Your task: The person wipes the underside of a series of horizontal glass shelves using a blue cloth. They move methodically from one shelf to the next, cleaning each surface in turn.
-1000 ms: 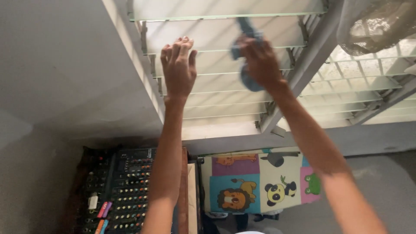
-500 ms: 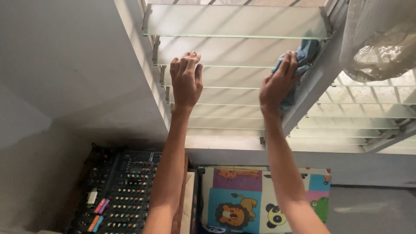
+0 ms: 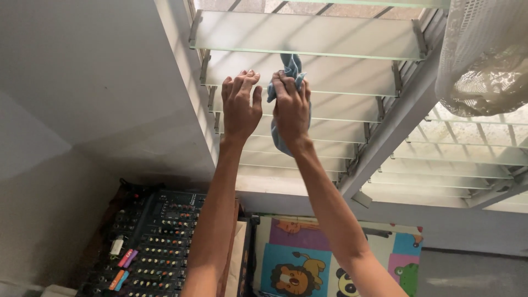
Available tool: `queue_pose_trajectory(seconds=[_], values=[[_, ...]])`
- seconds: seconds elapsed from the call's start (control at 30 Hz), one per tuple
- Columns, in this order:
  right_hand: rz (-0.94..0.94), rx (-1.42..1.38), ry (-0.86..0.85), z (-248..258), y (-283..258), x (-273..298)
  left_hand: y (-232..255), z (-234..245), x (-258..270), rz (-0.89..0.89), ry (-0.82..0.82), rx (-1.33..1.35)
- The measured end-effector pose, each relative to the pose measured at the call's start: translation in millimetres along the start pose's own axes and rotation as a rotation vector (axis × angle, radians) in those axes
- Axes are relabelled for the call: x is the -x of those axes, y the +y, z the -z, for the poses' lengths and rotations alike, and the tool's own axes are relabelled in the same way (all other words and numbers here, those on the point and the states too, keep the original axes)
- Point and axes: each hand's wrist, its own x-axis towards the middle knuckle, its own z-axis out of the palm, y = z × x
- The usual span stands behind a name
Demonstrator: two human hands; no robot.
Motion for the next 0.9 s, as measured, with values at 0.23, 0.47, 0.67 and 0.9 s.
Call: queue_pose_trajectory(seconds=[0.23,0.47,0.67,0.9], values=[[-0.049,-0.533,-0.288,58,16,-28,6,-9,13,0.010,-0.019,-0.075],[-0.508,-0.909,-0.065,73,2,-14,117,42,62,0.398,-0.109,0.494],[-0.547,-1.198,-0.201,95,3,-10,143,47,58,0.635,-0.099,0.908],[0.036,-0.661,-0.121,130,66,-16,28,33,-6,0.174,0.371,-0.099]])
